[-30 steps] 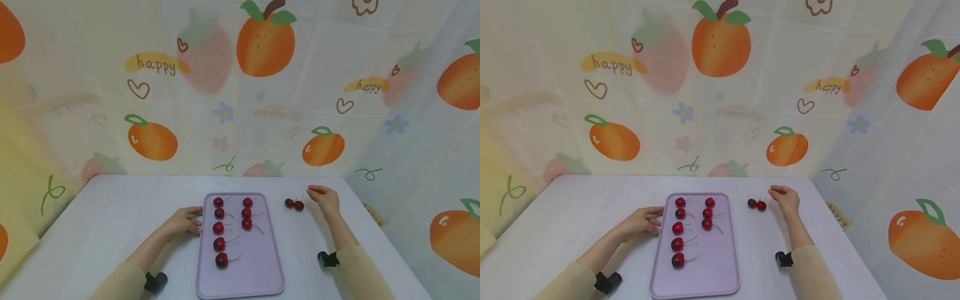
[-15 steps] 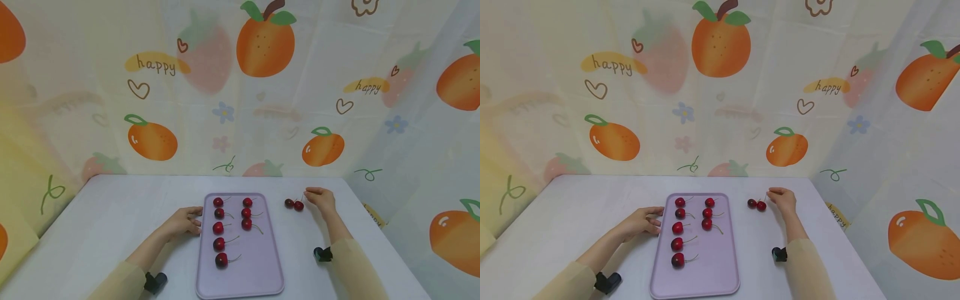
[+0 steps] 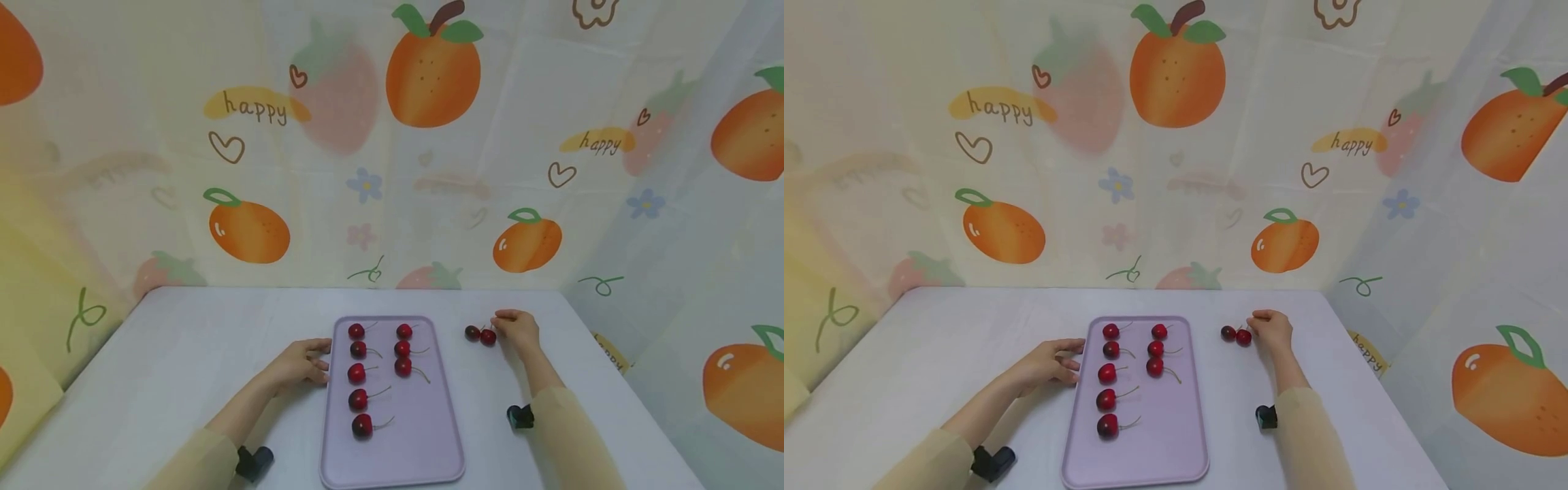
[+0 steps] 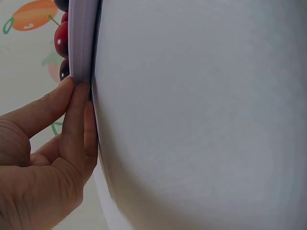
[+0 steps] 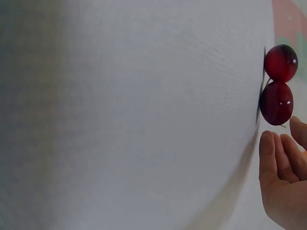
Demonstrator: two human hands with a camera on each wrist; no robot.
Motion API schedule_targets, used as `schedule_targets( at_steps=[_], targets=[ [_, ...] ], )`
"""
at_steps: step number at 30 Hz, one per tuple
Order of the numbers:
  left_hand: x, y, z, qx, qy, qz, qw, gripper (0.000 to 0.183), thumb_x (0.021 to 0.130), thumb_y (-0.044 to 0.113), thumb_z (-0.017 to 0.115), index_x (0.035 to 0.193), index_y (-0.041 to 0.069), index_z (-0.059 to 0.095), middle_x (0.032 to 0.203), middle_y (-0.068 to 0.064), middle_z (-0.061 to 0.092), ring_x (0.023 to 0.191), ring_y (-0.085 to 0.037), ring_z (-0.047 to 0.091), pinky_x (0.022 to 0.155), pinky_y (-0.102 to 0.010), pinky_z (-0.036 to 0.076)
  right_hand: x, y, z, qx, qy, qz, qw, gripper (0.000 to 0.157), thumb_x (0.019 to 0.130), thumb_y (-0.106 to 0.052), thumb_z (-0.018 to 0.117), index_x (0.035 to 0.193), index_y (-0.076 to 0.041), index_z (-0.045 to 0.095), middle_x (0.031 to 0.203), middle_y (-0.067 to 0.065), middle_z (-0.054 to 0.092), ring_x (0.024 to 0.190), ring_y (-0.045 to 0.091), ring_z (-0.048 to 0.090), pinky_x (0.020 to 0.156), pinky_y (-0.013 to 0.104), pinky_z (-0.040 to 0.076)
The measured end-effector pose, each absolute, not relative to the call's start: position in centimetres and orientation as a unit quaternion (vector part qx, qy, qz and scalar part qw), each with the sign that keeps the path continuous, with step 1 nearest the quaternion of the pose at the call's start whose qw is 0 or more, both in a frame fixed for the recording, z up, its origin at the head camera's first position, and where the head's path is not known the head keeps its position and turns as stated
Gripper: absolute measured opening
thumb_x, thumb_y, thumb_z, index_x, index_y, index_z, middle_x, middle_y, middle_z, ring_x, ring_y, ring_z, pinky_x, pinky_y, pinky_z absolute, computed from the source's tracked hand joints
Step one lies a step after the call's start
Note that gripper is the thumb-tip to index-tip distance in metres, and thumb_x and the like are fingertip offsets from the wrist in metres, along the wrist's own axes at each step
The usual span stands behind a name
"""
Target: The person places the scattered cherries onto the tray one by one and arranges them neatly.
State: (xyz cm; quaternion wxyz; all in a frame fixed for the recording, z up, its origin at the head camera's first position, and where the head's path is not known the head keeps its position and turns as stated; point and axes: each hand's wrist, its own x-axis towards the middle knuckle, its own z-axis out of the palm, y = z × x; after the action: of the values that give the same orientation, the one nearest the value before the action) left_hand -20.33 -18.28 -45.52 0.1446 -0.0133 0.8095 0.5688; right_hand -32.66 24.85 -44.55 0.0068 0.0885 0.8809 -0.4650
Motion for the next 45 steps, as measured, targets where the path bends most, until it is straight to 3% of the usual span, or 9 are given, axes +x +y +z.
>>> schedule_targets(
  at_steps=[9, 17, 24, 34, 45],
  targets=[
    [-20.3, -18.2, -45.5, -0.013, 0.813, 0.565, 0.142, 0.078, 0.074, -0.008, 0.074, 0.145, -0.007, 0.042, 0.143, -0.03, 0.049, 0.098, -0.018, 0.064, 0.078, -0.031, 0.061, -32.6, 24.7, -44.6, 0.083, 0.879, -0.469, 0.024, 0.036, 0.096, -0.015, 0.061, 0.126, 0.005, 0.062, 0.118, 0.023, 0.07, 0.082, 0.009, 0.066, 0.08, 0.024, 0.054],
    [-20.3, -18.2, -45.5, -0.014, 0.813, 0.564, 0.142, 0.079, 0.074, -0.007, 0.075, 0.145, -0.007, 0.042, 0.143, -0.03, 0.049, 0.099, -0.019, 0.064, 0.079, -0.031, 0.061, -32.7, 24.5, -44.4, 0.082, 0.886, -0.456, 0.015, 0.031, 0.094, -0.016, 0.064, 0.118, 0.004, 0.067, 0.109, 0.019, 0.073, 0.078, 0.005, 0.064, 0.073, 0.016, 0.049],
    [-20.3, -18.2, -45.5, -0.015, 0.808, 0.571, 0.144, 0.078, 0.073, -0.009, 0.073, 0.145, -0.007, 0.042, 0.143, -0.03, 0.048, 0.096, -0.018, 0.063, 0.078, -0.031, 0.061, -32.8, 24.6, -44.5, 0.079, 0.883, -0.463, 0.0, 0.028, 0.094, -0.015, 0.065, 0.114, 0.004, 0.069, 0.104, 0.017, 0.075, 0.072, 0.003, 0.063, 0.071, 0.018, 0.056],
    [-20.4, -18.2, -45.6, -0.014, 0.81, 0.569, 0.142, 0.078, 0.073, -0.009, 0.073, 0.145, -0.007, 0.042, 0.143, -0.03, 0.049, 0.097, -0.017, 0.064, 0.078, -0.031, 0.061, -32.8, 25.2, -44.7, 0.084, 0.848, -0.523, 0.031, 0.03, 0.094, -0.011, 0.065, 0.115, 0.01, 0.066, 0.076, -0.002, 0.072, 0.064, 0.003, 0.066, 0.064, 0.017, 0.058],
    [-20.4, -18.2, -45.6, -0.014, 0.813, 0.564, 0.143, 0.078, 0.073, -0.008, 0.073, 0.145, -0.007, 0.043, 0.143, -0.03, 0.05, 0.096, -0.017, 0.064, 0.078, -0.031, 0.061, -32.4, 26.0, -44.6, 0.07, 0.837, -0.54, 0.053, 0.034, 0.095, -0.012, 0.064, 0.119, 0.012, 0.063, 0.087, 0.005, 0.075, 0.07, 0.005, 0.069, 0.069, 0.018, 0.06]
  ],
)
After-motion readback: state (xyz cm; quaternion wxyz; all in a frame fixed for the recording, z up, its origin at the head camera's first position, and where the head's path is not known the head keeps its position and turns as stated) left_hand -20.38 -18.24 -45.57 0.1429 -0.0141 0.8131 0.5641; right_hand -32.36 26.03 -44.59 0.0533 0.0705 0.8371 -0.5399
